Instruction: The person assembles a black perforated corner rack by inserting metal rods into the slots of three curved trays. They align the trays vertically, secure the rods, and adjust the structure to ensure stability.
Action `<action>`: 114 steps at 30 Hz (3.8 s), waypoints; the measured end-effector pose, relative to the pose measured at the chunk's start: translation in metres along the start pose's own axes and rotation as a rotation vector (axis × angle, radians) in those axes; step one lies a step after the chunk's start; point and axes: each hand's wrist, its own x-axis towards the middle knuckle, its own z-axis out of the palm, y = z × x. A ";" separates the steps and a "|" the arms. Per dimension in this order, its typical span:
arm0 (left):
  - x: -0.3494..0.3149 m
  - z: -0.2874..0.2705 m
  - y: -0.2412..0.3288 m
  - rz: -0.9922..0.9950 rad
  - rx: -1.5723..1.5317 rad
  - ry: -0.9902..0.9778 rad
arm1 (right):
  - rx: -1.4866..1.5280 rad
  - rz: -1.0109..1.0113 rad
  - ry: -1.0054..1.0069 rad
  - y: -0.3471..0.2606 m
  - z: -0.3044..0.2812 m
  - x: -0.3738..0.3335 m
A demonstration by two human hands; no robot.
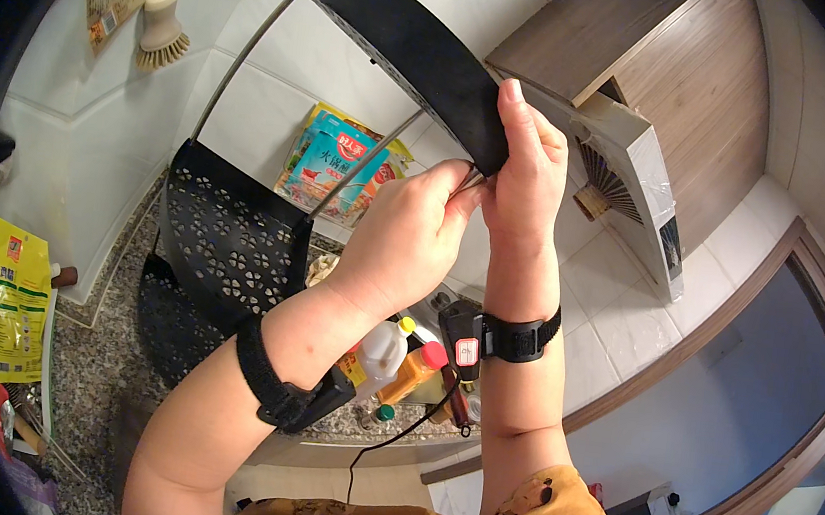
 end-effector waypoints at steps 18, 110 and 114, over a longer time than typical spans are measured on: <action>0.018 -0.020 -0.005 -0.182 -0.273 -0.274 | -0.011 0.037 -0.164 -0.002 -0.009 0.007; 0.007 -0.021 -0.009 -0.150 -0.219 -0.025 | -0.211 -0.124 -0.029 0.015 0.023 -0.001; 0.005 -0.022 -0.007 -0.231 -0.393 -0.072 | -0.223 -0.095 -0.067 0.011 0.019 -0.009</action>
